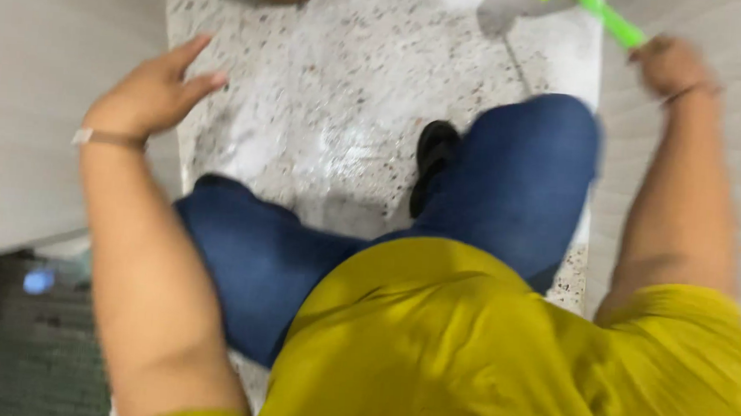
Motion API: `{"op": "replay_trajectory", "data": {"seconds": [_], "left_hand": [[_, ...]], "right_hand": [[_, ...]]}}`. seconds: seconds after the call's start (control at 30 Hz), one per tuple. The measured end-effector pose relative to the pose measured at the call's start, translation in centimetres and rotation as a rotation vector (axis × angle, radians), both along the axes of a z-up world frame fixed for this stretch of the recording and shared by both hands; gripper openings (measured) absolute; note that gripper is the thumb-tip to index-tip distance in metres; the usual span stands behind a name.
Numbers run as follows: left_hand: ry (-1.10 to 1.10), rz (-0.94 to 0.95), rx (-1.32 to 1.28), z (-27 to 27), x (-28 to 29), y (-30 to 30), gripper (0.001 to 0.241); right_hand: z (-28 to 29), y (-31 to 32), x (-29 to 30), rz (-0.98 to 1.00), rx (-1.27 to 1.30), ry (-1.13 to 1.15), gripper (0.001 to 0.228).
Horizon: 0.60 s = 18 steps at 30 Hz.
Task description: The person sits on the bathroom floor and uses a green scrub brush to clean the speckled floor. They repeatedly scoop water from a brown bucket using a green scoop and pour it onto the floor to aid in scrubbing.
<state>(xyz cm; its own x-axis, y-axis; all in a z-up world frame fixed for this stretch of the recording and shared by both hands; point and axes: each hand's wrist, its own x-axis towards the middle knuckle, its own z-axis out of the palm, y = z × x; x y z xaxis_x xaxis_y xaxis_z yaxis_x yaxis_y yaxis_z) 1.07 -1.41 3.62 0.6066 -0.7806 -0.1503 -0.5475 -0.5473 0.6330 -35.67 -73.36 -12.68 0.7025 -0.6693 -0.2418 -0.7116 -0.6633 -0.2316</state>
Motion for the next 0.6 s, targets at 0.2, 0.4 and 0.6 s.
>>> {"op": "replay_trajectory", "data": {"seconds": [0.2, 0.4, 0.6], "left_hand": [[0.086, 0.157, 0.236, 0.2, -1.9, 2.2, 0.074], [0.195, 0.477, 0.499, -3.7, -1.0, 7.7, 0.078], [0.238, 0.528, 0.723, -5.5, 0.5, 7.1, 0.082]], "right_hand": [[-28.1, 6.3, -13.5, -0.279, -0.158, -0.212, 0.049], [-29.2, 11.5, -10.1, -1.077, 0.462, -0.365, 0.036], [-36.4, 8.8, 6.6, -0.867, 0.831, -0.480, 0.024]]}}
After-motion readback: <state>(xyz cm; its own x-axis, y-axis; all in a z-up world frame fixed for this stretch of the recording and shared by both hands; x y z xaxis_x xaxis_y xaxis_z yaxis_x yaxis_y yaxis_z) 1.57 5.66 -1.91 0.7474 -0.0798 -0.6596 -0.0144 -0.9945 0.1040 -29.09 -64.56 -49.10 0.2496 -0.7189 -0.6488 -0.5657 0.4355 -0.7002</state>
